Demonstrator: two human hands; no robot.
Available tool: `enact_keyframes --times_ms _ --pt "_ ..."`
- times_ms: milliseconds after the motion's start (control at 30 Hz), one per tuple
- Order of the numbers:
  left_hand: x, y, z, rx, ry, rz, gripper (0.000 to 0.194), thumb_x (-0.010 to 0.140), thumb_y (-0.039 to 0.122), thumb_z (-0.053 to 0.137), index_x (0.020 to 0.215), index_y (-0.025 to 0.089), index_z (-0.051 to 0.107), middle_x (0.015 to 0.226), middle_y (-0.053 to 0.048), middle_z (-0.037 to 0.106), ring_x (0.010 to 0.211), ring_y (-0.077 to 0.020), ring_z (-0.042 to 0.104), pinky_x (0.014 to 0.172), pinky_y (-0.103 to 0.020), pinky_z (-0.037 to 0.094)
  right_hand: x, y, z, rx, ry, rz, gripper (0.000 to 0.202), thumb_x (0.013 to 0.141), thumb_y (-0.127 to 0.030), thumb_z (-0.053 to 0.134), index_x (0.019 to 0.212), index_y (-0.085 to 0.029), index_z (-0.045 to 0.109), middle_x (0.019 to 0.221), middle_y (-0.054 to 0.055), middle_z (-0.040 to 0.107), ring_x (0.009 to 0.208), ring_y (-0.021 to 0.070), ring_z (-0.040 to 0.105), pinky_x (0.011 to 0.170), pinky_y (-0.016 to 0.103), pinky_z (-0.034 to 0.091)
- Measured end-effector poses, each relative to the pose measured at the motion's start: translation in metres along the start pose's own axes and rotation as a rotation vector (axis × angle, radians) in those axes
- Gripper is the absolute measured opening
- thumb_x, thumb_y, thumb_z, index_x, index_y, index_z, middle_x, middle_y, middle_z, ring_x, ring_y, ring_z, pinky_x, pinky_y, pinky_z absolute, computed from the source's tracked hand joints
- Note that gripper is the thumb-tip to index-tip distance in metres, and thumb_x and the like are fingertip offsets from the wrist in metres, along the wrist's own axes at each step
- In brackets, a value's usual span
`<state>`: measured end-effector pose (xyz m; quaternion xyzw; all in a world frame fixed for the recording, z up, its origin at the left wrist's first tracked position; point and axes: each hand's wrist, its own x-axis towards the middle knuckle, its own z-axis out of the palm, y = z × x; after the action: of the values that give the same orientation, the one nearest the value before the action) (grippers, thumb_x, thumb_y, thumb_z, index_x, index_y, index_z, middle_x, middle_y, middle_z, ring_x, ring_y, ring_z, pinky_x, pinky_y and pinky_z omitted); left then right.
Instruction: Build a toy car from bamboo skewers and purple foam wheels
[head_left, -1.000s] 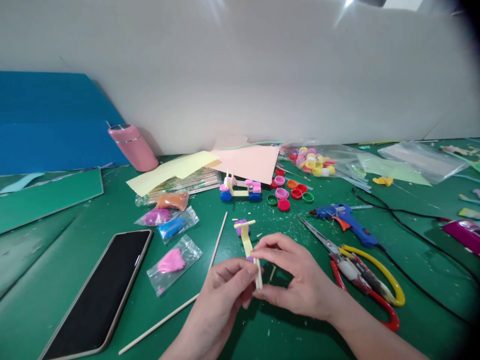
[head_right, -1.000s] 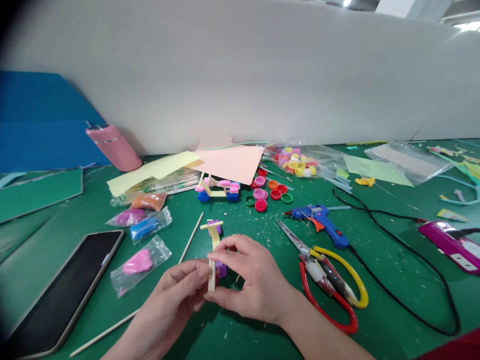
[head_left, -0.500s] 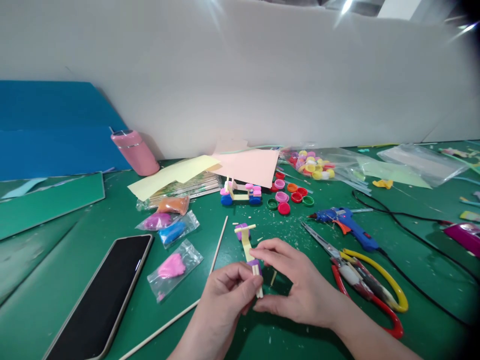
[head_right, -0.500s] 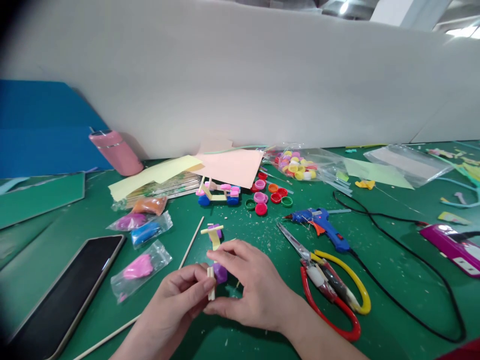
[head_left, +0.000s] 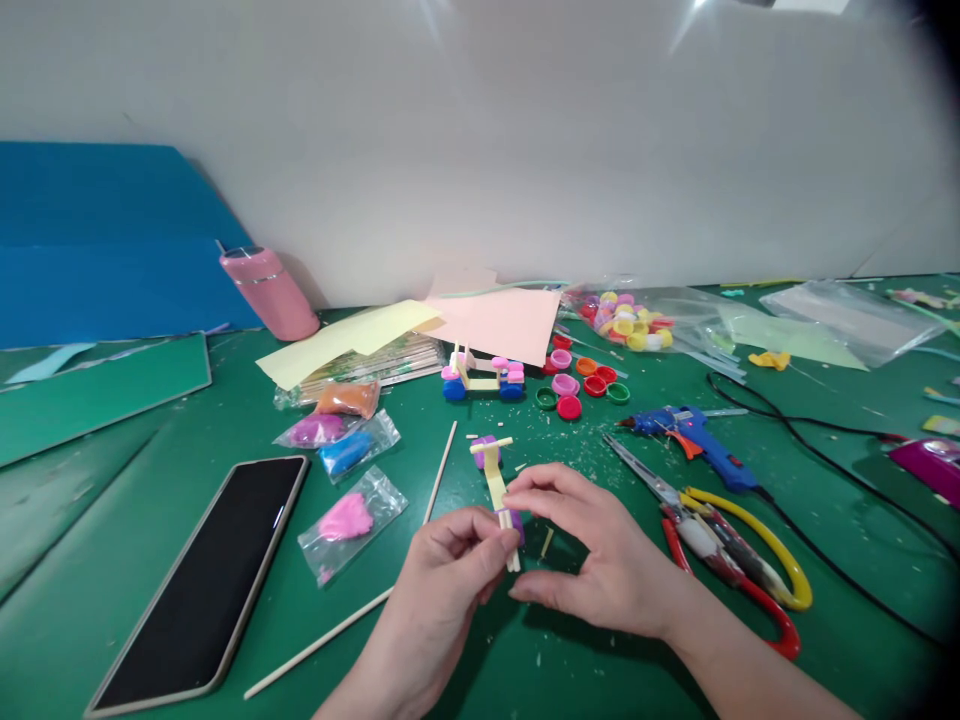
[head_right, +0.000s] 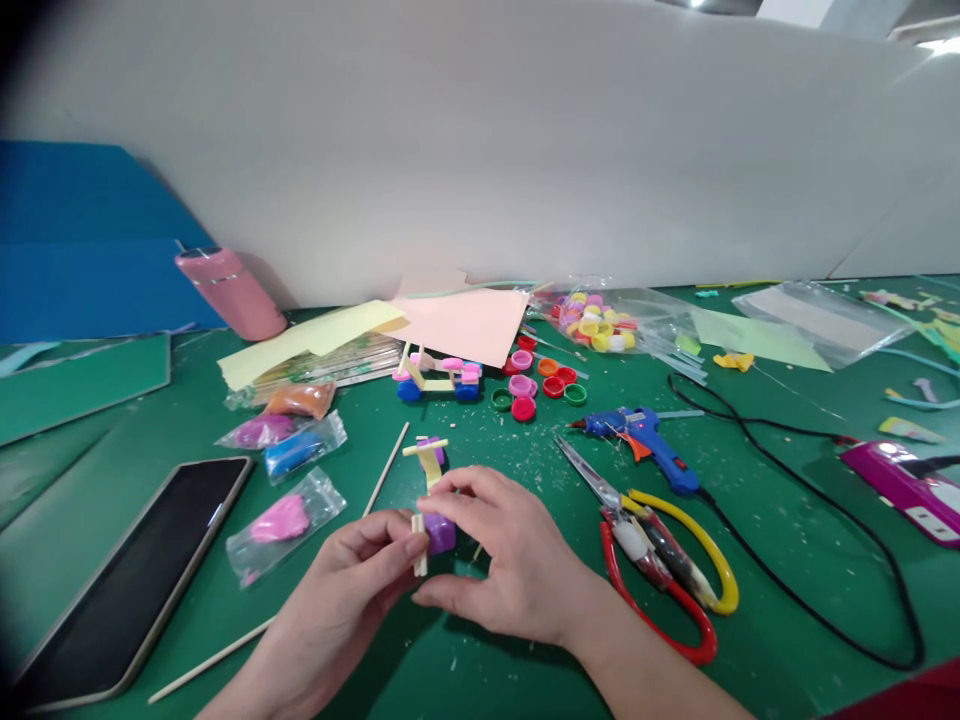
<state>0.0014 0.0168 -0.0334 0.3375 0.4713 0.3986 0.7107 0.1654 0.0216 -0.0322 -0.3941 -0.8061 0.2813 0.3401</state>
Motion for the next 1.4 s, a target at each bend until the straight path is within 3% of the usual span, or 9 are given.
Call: enact_keyframes --times_ms 833,1233,1400 --pt "0.0002 -0.0022 0.0015 -0.026 -0.030 -0.041 0.020 0.064 0.024 0.070 0.052 0.014 0.058 0.050 0.003 0.048 0.049 -0.0073 0.037 0.049 -0.020 0.031 -0.0026 0.0012 0.0051 -0.028 0.037 -0.055 0.039 0.072 -0.031 0.067 0.109 -0.021 0.057 0.105 0.006 0.056 0.094 0.0196 0.054 0.081 0.032 0.044" --pt "0.0000 0.0020 -0.0008 -0.033 -0.050 -0.076 0.021 0.064 0.025 0.072 0.054 0.014 0.057 0.049 0.006 0.043 0.048 -0.0055 0.033 0.048 -0.018 0.031 0.0001 -0.0002 0.0024 0.005 -0.034 -0.046 0.039 0.072 -0.026 0.066 0.110 -0.022 0.057 0.106 0.005 0.054 0.094 0.0180 0.053 0.081 0.030 0.043" --pt "-0.0012 0.0029 -0.0012 -0.026 0.007 -0.022 0.020 0.064 0.026 0.072 0.055 0.014 0.058 0.050 0.004 0.050 0.050 -0.0071 0.039 0.048 -0.018 0.031 -0.0014 -0.0032 0.0010 0.060 -0.031 0.002 0.063 0.067 -0.031 0.071 0.124 -0.022 0.044 0.115 0.006 0.048 0.100 0.0202 0.048 0.086 0.031 0.040"
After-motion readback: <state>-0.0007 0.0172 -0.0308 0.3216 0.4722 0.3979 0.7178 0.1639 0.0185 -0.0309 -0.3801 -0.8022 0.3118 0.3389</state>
